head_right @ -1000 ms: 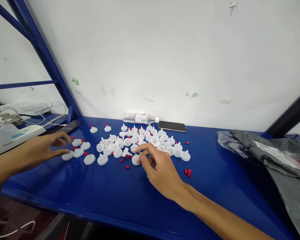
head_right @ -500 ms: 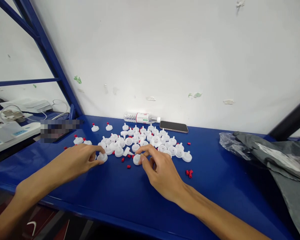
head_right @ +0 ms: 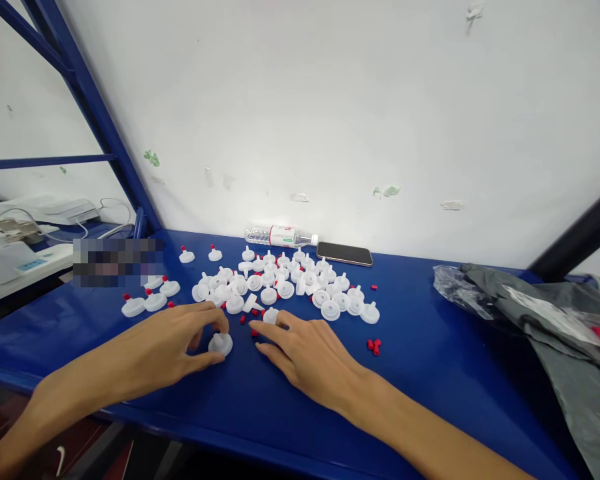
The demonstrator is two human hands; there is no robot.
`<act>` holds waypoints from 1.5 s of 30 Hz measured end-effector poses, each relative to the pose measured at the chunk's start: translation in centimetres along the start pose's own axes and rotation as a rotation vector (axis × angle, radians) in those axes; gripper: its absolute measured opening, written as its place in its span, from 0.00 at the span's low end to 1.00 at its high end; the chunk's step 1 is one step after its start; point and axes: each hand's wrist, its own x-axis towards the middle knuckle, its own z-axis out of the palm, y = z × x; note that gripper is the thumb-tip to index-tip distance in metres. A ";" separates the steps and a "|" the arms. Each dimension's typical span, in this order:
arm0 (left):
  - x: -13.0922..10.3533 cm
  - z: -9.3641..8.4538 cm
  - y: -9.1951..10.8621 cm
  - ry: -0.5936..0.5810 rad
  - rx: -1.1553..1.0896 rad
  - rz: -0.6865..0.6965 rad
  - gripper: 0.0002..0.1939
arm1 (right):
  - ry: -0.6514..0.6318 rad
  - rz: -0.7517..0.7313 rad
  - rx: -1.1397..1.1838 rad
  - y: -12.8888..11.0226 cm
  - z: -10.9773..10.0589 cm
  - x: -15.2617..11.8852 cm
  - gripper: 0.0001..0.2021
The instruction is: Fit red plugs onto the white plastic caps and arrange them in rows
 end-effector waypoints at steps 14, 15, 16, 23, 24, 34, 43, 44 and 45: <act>0.2 0.5 0.7 0.059 0.073 0.071 0.14 | 0.078 0.068 0.231 0.3 -0.2 0.5 0.08; 0.2 0.6 0.7 0.051 0.071 0.073 0.14 | 0.112 0.086 0.285 0.3 -0.3 0.5 0.07; 0.3 0.7 0.7 0.045 0.071 0.074 0.14 | 0.143 0.105 0.334 0.2 -0.4 0.6 0.06; 0.5 0.9 2.0 0.063 0.070 0.115 0.15 | 0.184 0.124 0.451 -0.2 -0.7 0.6 0.08; 0.5 1.0 2.1 0.065 0.072 0.119 0.15 | 0.188 0.126 0.458 -0.2 -0.7 0.5 0.08; 0.7 1.2 2.2 0.064 0.099 0.119 0.14 | 0.211 0.225 0.595 -0.2 -1.0 0.6 0.09; 0.6 1.2 2.6 0.068 0.107 0.130 0.13 | 0.182 0.267 0.736 -0.3 -1.0 0.7 0.10; 0.6 1.3 2.6 0.072 0.104 0.133 0.13 | 0.165 0.279 0.767 -0.3 -1.1 0.7 0.11; 0.6 1.3 2.6 0.078 0.099 0.137 0.13 | 0.144 0.291 0.798 -0.2 -1.1 0.7 0.11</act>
